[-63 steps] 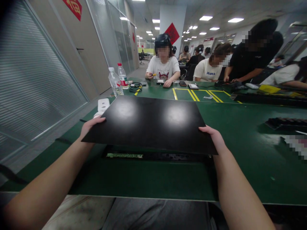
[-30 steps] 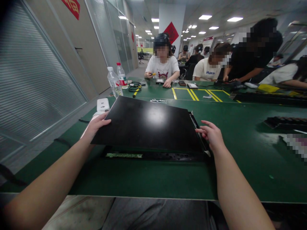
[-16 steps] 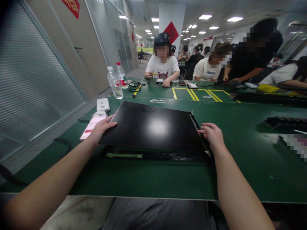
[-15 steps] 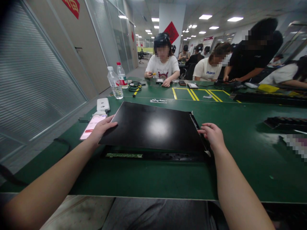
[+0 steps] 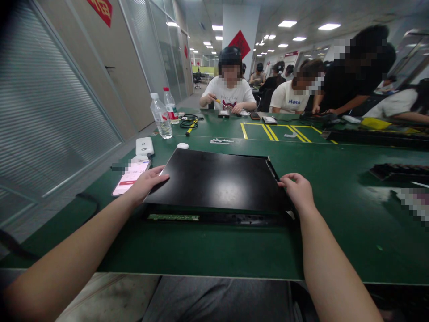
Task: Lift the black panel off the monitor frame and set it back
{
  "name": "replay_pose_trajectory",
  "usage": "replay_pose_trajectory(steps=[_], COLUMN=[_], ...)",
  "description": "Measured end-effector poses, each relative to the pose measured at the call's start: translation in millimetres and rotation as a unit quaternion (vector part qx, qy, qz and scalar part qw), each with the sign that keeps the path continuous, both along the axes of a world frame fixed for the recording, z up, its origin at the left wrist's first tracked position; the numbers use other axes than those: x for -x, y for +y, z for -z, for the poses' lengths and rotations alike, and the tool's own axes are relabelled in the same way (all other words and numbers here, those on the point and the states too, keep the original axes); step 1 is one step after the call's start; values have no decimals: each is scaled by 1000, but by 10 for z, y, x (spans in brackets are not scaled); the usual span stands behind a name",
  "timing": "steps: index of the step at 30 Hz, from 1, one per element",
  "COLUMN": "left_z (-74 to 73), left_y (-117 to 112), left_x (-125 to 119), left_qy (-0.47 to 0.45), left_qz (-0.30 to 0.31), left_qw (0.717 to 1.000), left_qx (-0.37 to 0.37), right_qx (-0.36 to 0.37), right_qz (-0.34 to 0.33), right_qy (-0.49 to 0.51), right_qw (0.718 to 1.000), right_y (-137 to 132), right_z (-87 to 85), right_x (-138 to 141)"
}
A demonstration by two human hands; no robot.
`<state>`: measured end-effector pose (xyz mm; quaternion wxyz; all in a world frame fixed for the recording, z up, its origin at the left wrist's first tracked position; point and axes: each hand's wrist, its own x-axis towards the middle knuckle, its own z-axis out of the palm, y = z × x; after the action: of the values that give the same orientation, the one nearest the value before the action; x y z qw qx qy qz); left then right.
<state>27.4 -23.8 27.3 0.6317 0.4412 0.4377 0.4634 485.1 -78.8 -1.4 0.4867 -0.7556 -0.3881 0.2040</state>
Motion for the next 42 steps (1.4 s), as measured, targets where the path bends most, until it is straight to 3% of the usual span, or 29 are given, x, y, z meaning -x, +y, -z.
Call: replay_pose_trajectory(steps=[10, 16, 42], left_z=[20, 44, -6], left_y=[39, 66, 21], left_x=[31, 39, -7], left_qy=[10, -1, 16], left_qz=[14, -25, 9], left_qw=[1000, 1000, 1000], left_qx=[2, 13, 8], right_qx=[62, 74, 109], right_qz=[4, 4, -1], right_qy=[-116, -155, -249], right_qw=[991, 985, 962], right_y=[-26, -21, -41], right_z=[-69, -88, -152], right_x=[29, 40, 109])
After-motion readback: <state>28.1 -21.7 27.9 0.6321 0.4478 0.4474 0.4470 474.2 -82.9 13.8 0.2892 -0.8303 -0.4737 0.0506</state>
